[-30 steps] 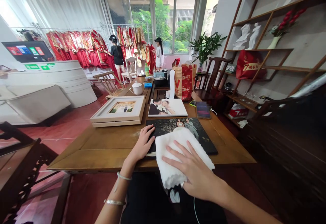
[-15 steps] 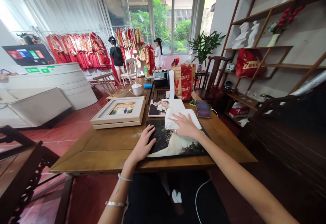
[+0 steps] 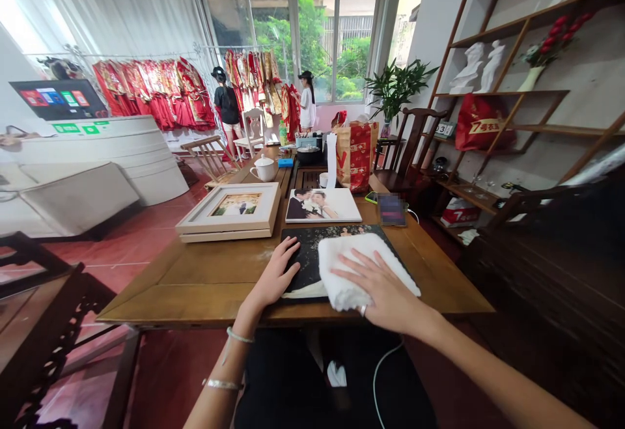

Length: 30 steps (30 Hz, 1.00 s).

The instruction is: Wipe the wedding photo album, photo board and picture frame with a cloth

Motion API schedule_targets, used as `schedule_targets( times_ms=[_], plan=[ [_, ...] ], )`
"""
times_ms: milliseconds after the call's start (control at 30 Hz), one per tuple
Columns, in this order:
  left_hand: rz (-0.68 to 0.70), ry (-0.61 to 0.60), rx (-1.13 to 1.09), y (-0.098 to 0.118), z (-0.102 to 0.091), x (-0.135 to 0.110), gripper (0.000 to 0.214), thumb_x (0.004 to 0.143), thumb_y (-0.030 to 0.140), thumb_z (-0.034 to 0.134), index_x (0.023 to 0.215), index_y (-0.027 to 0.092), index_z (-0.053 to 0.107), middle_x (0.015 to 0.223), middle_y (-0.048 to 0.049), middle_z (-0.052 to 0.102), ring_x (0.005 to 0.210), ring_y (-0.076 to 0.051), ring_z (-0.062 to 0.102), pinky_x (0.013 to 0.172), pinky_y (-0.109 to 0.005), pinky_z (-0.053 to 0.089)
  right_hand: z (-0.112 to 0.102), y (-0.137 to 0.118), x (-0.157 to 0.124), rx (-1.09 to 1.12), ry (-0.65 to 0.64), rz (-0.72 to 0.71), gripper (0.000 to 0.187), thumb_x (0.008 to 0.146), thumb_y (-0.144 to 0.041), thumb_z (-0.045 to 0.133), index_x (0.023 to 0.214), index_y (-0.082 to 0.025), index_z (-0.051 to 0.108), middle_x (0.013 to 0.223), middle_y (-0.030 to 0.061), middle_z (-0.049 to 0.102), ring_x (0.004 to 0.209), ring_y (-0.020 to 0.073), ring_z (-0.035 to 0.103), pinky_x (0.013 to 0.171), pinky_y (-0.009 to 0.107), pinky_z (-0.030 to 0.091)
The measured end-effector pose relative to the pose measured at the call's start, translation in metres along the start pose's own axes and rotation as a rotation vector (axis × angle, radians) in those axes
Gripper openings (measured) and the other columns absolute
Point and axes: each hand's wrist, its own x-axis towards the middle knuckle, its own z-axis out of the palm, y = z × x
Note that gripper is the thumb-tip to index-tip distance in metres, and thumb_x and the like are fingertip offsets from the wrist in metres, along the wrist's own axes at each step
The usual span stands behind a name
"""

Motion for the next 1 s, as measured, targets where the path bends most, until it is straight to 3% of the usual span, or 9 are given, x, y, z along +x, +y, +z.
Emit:
schedule_targets(
  times_ms=[200, 267, 367, 567, 700, 833, 1000],
  plan=[
    [0.000, -0.012, 0.015, 0.000, -0.001, 0.000, 0.045, 0.090, 0.026, 0.043, 0.133, 0.015, 0.045, 0.148, -0.0129, 0.033, 0.141, -0.024, 0.022, 0.116, -0.046, 0.017, -0.014, 0.057, 0.057, -0.038, 0.038, 0.195, 0.061, 0.081, -0.026, 0.047, 0.141, -0.027, 0.037, 0.151, 0.0018, 0.027, 0.139, 0.0307, 0.014, 0.107, 0.064, 0.005],
    [0.009, -0.005, 0.015, -0.001, -0.001, 0.000, 0.044, 0.090, 0.026, 0.044, 0.133, 0.018, 0.045, 0.147, -0.0117, 0.035, 0.140, -0.024, 0.023, 0.115, -0.048, 0.018, -0.017, 0.060, 0.072, -0.040, 0.032, 0.226, 0.058, 0.084, -0.030, 0.046, 0.141, -0.025, 0.037, 0.151, 0.0035, 0.026, 0.139, 0.0335, 0.014, 0.106, 0.066, 0.006],
    [0.016, -0.004, 0.017, -0.003, 0.000, 0.001, 0.044, 0.090, 0.027, 0.044, 0.133, 0.021, 0.045, 0.147, -0.0102, 0.035, 0.140, -0.024, 0.022, 0.115, -0.049, 0.018, -0.013, 0.046, 0.078, -0.047, 0.020, 0.186, 0.061, 0.081, -0.029, 0.050, 0.141, -0.029, 0.037, 0.152, 0.0026, 0.024, 0.139, 0.0351, 0.012, 0.104, 0.069, 0.004],
    [0.023, -0.006, 0.018, -0.004, 0.001, 0.000, 0.044, 0.090, 0.028, 0.044, 0.133, 0.021, 0.045, 0.147, -0.0106, 0.035, 0.140, -0.024, 0.023, 0.115, -0.048, 0.019, 0.002, -0.019, 0.024, -0.003, -0.031, -0.090, 0.078, 0.068, -0.021, 0.057, 0.141, -0.036, 0.034, 0.153, 0.0001, 0.021, 0.140, 0.0333, 0.006, 0.105, 0.065, -0.003],
    [0.020, -0.003, 0.009, -0.004, 0.001, 0.000, 0.044, 0.090, 0.028, 0.043, 0.133, 0.021, 0.045, 0.148, -0.0098, 0.034, 0.141, -0.024, 0.022, 0.115, -0.047, 0.019, -0.003, -0.032, -0.018, 0.070, -0.090, -0.137, 0.085, 0.063, -0.014, 0.052, 0.141, -0.040, 0.031, 0.153, -0.0041, 0.021, 0.141, 0.0265, 0.006, 0.110, 0.058, 0.000],
    [0.013, -0.006, 0.013, -0.004, 0.001, 0.000, 0.044, 0.090, 0.027, 0.044, 0.133, 0.020, 0.045, 0.148, -0.0102, 0.034, 0.141, -0.023, 0.022, 0.115, -0.046, 0.018, -0.007, 0.006, -0.026, 0.063, -0.054, -0.039, 0.088, 0.062, -0.009, 0.047, 0.142, -0.040, 0.028, 0.152, -0.0068, 0.022, 0.141, 0.0226, 0.013, 0.112, 0.054, 0.006],
    [0.024, 0.006, 0.012, -0.005, 0.001, 0.000, 0.044, 0.090, 0.028, 0.044, 0.133, 0.022, 0.046, 0.147, -0.0087, 0.035, 0.140, -0.023, 0.023, 0.115, -0.047, 0.019, -0.010, 0.073, 0.006, -0.022, 0.053, 0.154, 0.071, 0.075, -0.017, 0.048, 0.142, -0.035, 0.032, 0.151, -0.0017, 0.027, 0.140, 0.0266, 0.016, 0.110, 0.059, 0.008]
  ],
)
